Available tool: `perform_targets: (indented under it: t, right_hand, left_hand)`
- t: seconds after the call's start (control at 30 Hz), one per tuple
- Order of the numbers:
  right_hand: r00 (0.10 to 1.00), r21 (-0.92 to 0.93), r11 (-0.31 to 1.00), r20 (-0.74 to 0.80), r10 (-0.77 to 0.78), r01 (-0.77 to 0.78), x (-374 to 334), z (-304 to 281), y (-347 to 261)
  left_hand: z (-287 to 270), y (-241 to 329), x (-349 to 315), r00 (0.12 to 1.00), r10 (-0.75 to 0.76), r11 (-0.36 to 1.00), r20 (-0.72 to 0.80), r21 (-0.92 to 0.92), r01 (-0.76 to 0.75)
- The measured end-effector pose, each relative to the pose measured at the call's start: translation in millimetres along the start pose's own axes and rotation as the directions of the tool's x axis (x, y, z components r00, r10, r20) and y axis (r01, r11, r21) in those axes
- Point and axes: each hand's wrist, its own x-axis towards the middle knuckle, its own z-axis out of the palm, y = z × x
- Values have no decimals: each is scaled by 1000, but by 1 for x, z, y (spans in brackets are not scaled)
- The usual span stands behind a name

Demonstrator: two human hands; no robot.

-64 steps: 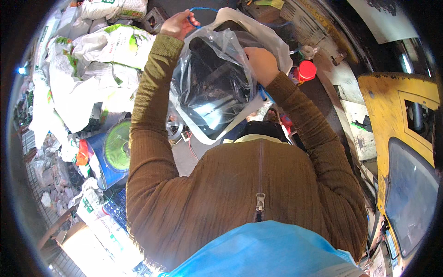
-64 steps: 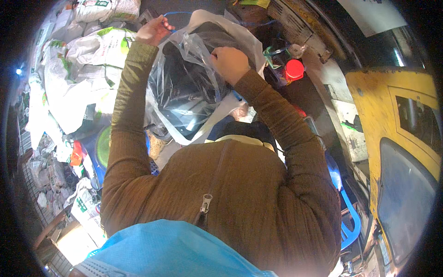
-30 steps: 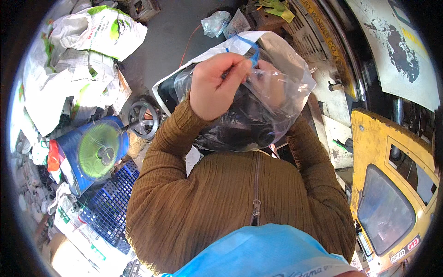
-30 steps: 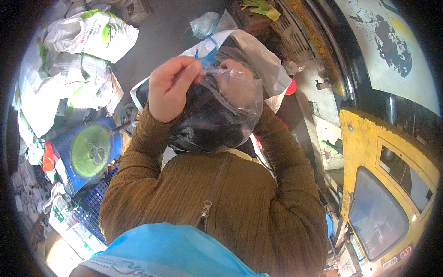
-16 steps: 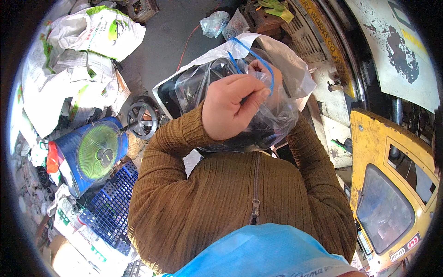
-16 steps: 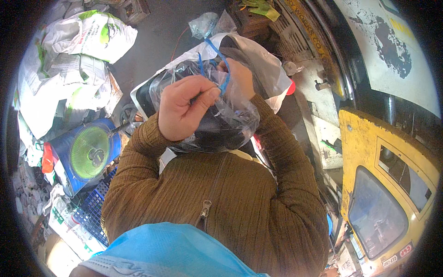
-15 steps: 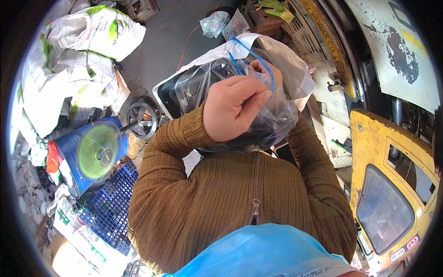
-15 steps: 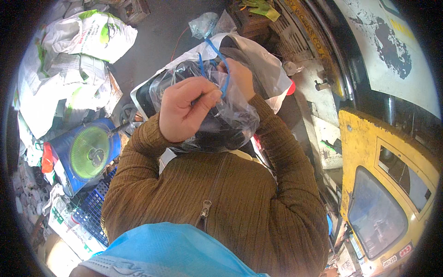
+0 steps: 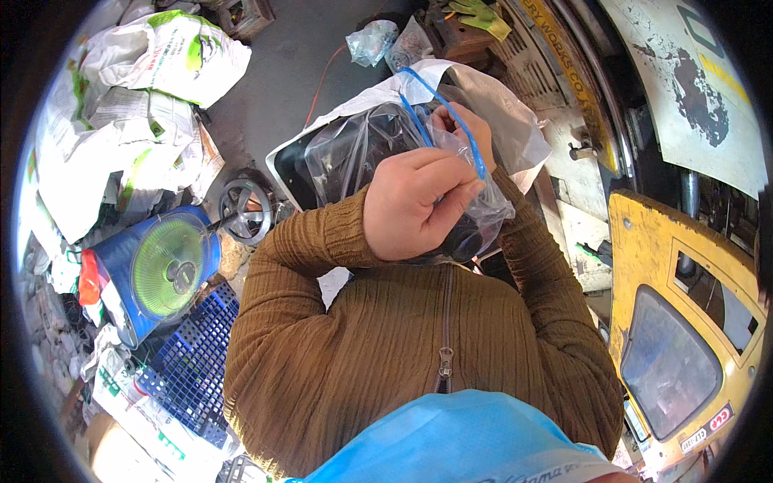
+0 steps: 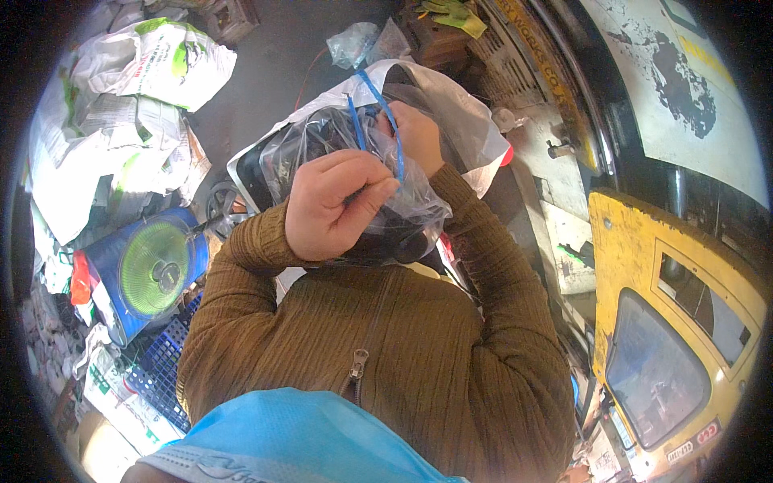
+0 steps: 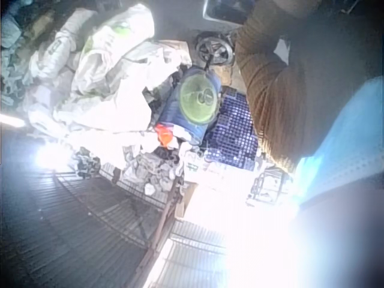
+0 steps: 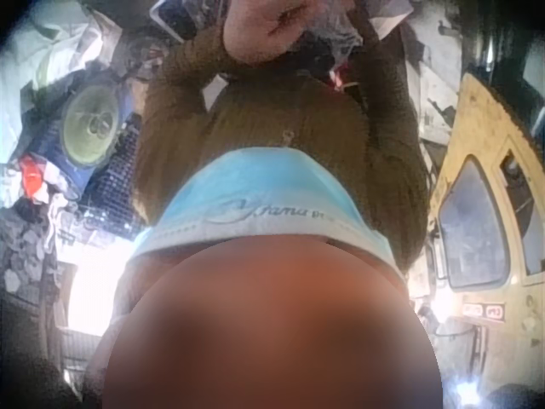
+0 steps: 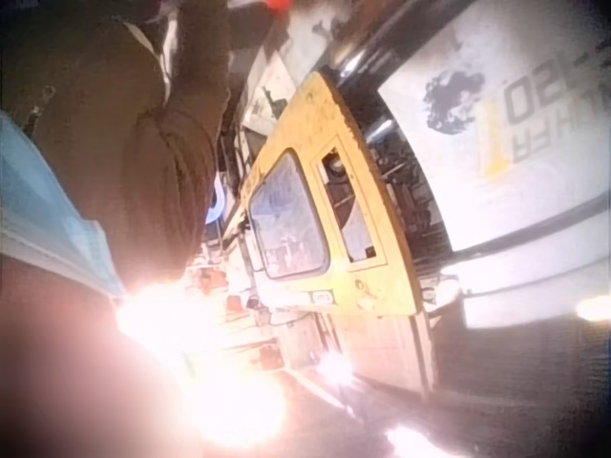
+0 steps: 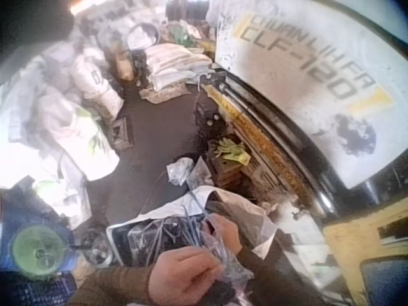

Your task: The person places several black plastic parts into a white sack, then wraps the sack with a clear plastic bag. They secure the bundle by tying a blue plastic strap around it multiple times.

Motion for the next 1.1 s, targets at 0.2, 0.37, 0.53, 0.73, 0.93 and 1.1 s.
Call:
perform_targets:
  t: [0.2, 0.37, 0.53, 0.73, 0.93, 1.1]
  right_hand:
    - [993, 38, 993, 44, 111, -113, 1, 3, 2]
    - [1000, -8, 1000, -18, -7, 7, 0, 4, -2]
    - [999, -21, 999, 23, 45, -44, 2, 1, -9]
    - [997, -35, 999, -74, -3, 0, 2, 4, -10]
    - [998, -48, 998, -47, -46, 44, 5, 5, -6]
    - [994, -116, 993, -99, -37, 25, 6, 7, -9]
  left_hand:
    - [2, -2, -3, 1000, 26, 1000, -3, 12, -26]
    - [5, -2, -4, 998, 61, 997, -3, 37, -61]
    - [6, -1, -3, 998, 65, 996, -2, 55, -65]
    - [4, 5, -5, 998, 53, 997, 26, 49, -54]
    - [6, 7, -7, 998, 64, 997, 4, 41, -64]
    - [8, 8, -10, 996, 80, 996, 40, 39, -82]
